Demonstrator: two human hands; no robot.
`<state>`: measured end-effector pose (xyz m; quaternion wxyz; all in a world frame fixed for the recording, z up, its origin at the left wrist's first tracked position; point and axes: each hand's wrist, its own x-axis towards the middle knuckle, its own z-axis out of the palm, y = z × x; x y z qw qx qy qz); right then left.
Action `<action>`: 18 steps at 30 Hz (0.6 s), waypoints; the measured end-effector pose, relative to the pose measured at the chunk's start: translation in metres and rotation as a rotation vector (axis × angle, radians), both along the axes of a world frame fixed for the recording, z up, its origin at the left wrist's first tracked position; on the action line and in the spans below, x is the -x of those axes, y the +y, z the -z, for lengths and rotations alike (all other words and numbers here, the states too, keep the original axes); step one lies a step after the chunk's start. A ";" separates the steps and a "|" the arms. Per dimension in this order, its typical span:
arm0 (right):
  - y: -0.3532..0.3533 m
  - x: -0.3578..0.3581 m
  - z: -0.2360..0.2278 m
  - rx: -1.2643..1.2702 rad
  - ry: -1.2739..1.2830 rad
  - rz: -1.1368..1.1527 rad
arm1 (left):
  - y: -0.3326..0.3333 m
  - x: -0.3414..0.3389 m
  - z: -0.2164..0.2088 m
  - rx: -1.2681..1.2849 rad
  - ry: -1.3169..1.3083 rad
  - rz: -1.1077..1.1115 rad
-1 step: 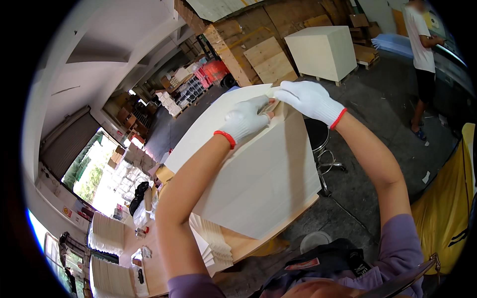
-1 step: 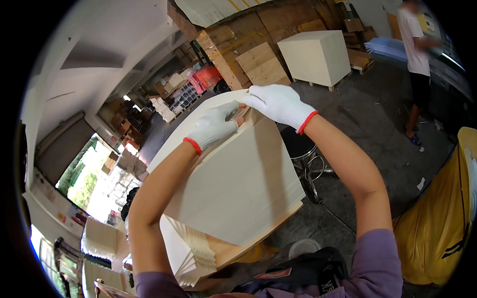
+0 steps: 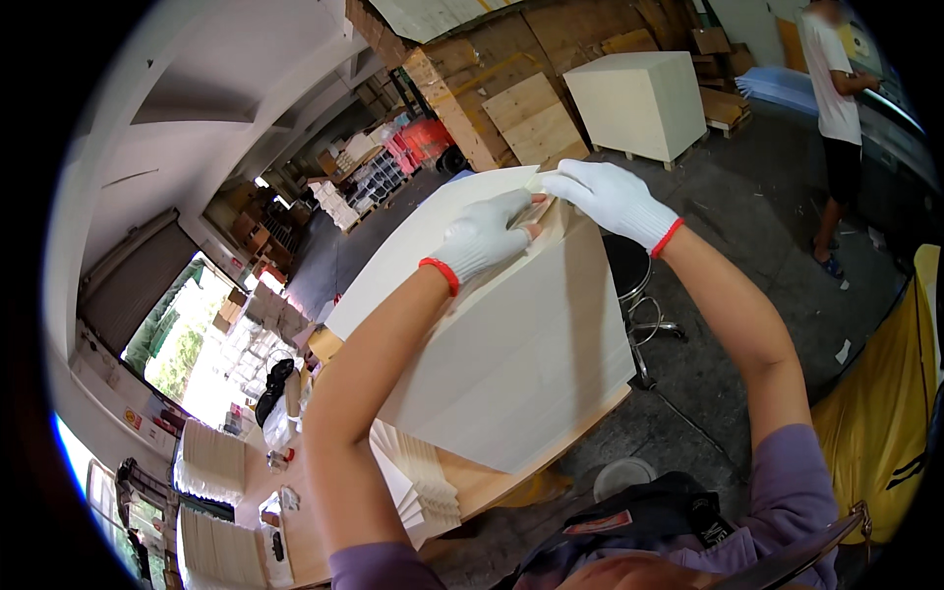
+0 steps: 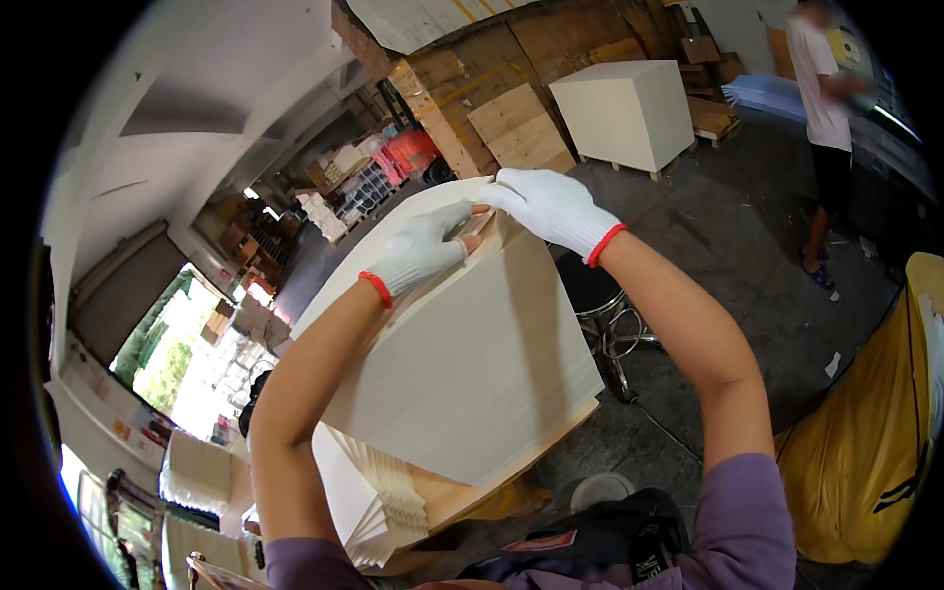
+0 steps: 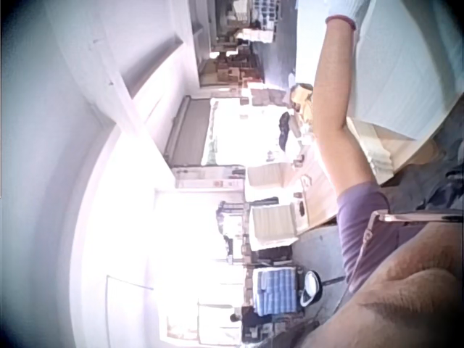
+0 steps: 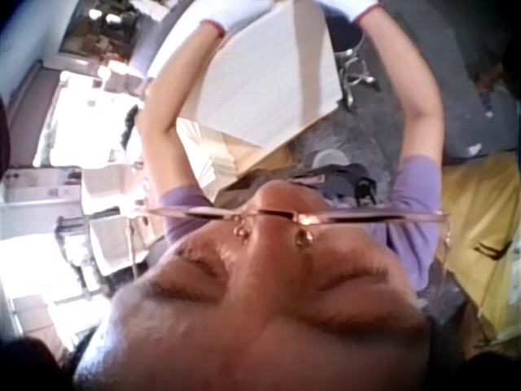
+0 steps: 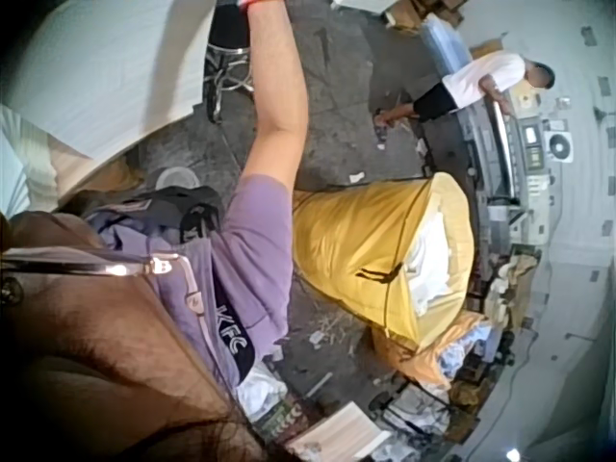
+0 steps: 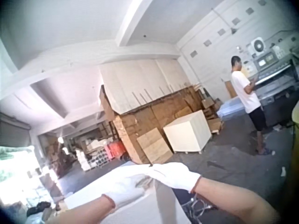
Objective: The person stacks white rectangular panels on a wooden workbench. They pick up panels from a pile, align them, and place them into a growing stack. The person wears white gloves and uses both hands to handle the panels, occasionally adjusting the stack to ensure alignment.
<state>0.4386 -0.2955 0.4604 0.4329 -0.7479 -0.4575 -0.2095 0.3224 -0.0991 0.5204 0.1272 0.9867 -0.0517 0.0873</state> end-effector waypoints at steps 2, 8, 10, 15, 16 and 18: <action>0.005 0.001 0.004 -0.025 0.200 -0.016 | 0.007 0.003 0.003 0.050 -0.003 0.061; 0.015 0.011 0.020 -0.241 0.334 0.023 | -0.010 0.020 0.000 0.346 0.033 -0.036; 0.015 0.013 0.022 -0.259 0.309 0.044 | -0.018 0.025 -0.003 0.403 0.053 -0.062; 0.013 0.014 0.024 -0.253 0.318 0.062 | -0.029 0.030 -0.010 0.346 0.075 -0.084; 0.012 0.014 0.025 -0.252 0.316 0.063 | -0.028 0.030 -0.009 0.347 0.067 -0.075; 0.014 0.014 0.025 -0.254 0.314 0.058 | -0.025 0.029 -0.008 0.345 0.050 -0.066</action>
